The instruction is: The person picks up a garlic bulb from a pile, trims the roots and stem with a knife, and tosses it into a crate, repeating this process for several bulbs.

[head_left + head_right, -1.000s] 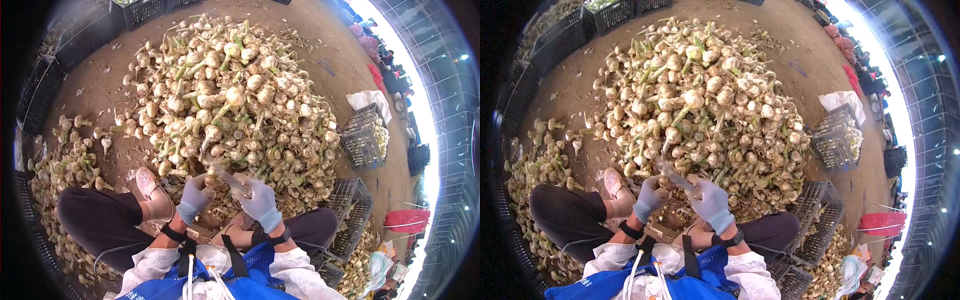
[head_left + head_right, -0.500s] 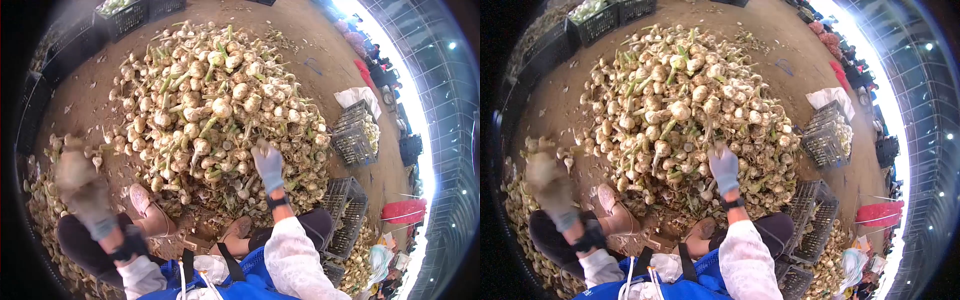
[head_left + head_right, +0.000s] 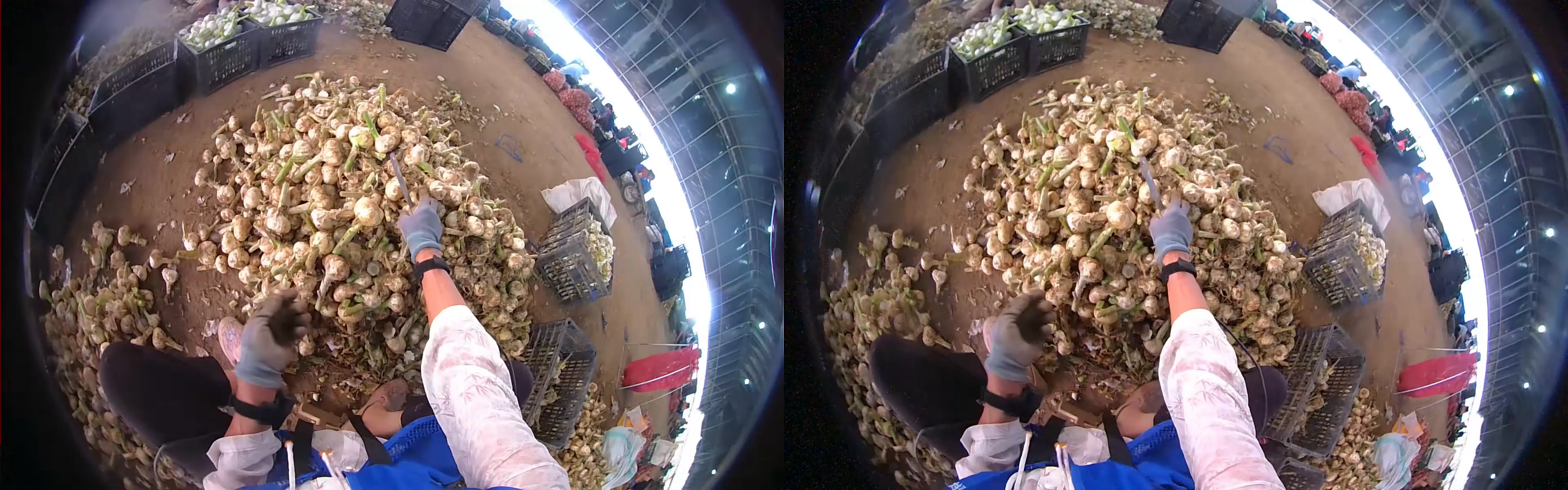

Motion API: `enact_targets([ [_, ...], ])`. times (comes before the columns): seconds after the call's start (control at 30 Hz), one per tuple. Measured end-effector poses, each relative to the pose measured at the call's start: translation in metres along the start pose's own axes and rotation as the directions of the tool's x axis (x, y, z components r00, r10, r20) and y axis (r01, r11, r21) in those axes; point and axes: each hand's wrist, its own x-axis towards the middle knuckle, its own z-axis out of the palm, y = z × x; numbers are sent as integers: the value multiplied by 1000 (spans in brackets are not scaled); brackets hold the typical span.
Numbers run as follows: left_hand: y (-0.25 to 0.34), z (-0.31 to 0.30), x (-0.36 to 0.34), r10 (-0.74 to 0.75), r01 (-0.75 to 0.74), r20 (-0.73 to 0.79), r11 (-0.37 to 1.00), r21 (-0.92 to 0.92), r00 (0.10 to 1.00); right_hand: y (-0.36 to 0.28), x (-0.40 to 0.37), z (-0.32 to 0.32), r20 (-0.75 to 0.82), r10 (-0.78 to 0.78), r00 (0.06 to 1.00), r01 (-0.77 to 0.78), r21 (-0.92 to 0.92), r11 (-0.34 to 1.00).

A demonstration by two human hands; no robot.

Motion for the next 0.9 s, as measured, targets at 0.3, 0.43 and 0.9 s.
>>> enact_targets([
  [0.3,-32,0,-5,-84,84,-9,996,11,996,30,-12,-11,104,-296,950,298,0,955],
  [0.43,-49,7,-5,-183,178,35,979,96,983,31,-15,8,-20,-222,975,222,156,962],
  [0.9,-79,34,-14,152,-387,486,815,431,861,3,-241,-81,314,-269,911,-79,771,632],
])
